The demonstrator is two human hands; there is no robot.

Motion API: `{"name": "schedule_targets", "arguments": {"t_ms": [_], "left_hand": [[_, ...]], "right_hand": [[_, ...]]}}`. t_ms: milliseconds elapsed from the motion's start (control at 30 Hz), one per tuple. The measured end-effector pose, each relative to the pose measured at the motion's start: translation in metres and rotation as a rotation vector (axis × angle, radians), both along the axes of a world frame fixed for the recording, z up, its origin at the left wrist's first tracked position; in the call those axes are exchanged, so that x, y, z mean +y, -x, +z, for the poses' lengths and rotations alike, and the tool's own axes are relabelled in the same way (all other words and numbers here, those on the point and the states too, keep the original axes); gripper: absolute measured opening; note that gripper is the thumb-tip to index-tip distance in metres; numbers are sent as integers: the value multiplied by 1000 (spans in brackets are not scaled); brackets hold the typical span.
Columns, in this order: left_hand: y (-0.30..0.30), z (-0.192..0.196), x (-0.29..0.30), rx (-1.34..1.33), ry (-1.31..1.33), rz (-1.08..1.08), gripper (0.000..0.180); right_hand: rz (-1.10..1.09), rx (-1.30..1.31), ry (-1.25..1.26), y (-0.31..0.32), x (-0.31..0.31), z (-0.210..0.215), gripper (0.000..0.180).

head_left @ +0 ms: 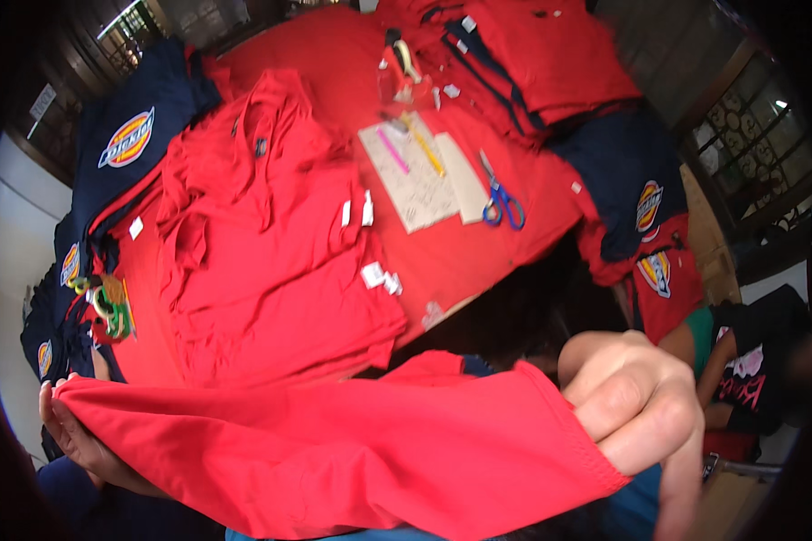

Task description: The person uses blue-handled scissors to cut tags off a stack of red shirts. They repeatedly pick up a shirt, snip the tag, and place the shirt back on the pile. Another person is visible in the background working on a separate stack of dark shirts.

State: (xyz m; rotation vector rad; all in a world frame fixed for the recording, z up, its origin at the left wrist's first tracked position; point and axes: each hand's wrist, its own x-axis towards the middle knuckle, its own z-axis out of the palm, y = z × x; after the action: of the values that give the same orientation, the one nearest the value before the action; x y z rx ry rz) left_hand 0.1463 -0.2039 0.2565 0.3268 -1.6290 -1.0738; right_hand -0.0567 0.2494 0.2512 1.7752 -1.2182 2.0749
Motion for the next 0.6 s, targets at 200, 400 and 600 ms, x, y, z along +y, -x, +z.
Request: {"name": "schedule_targets", "arguments": {"t_ms": [200, 400, 600], "left_hand": [[55, -14, -9, -44, 86, -417, 31], [142, 23, 47, -210, 599, -714, 64], [377, 28, 38, -523, 474, -315, 24]], "right_hand": [[-21, -111, -200, 57, 113, -15, 16], [-468, -10, 22, 111, 190, -18, 19], [-1037, 81, -826, 340, 143, 20, 8]]}}
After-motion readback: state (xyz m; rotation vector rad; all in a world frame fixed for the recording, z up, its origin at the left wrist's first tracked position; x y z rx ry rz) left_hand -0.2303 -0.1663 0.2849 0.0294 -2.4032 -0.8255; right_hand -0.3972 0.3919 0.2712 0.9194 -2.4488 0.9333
